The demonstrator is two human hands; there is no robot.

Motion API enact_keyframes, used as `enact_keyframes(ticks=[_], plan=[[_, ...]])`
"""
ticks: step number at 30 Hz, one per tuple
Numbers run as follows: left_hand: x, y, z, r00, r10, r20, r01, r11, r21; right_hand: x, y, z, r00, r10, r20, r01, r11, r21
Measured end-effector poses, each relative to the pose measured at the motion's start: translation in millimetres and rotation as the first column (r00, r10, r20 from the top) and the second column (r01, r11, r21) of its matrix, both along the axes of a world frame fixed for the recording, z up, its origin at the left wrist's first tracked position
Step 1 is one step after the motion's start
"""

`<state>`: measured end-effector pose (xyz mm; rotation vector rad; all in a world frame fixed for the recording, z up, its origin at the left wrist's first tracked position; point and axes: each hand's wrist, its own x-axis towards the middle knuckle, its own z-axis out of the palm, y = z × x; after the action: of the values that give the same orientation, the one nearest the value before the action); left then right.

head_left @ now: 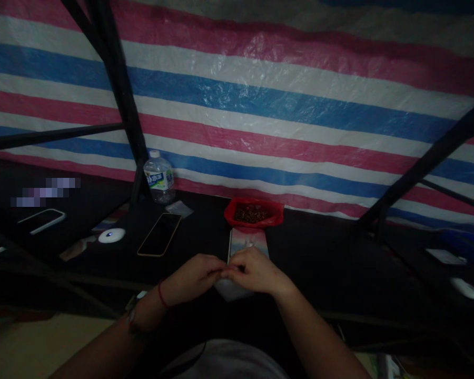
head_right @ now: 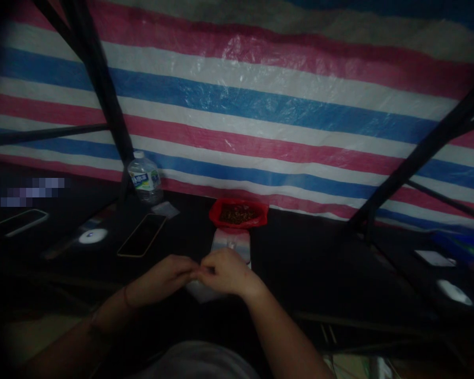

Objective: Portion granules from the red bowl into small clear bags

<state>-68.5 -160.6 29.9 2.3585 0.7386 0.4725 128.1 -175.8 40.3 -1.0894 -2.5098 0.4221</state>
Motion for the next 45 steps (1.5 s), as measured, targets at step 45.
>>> enact_keyframes(ticks=[45], plan=[[-28.7, 165.4, -45.5, 0.814, 0.578, -0.058, -0.579, 0.800, -0.157, 102.5, 100.0, -36.0, 0.785, -0.320, -0.530, 0.497, 0.837, 0.230]])
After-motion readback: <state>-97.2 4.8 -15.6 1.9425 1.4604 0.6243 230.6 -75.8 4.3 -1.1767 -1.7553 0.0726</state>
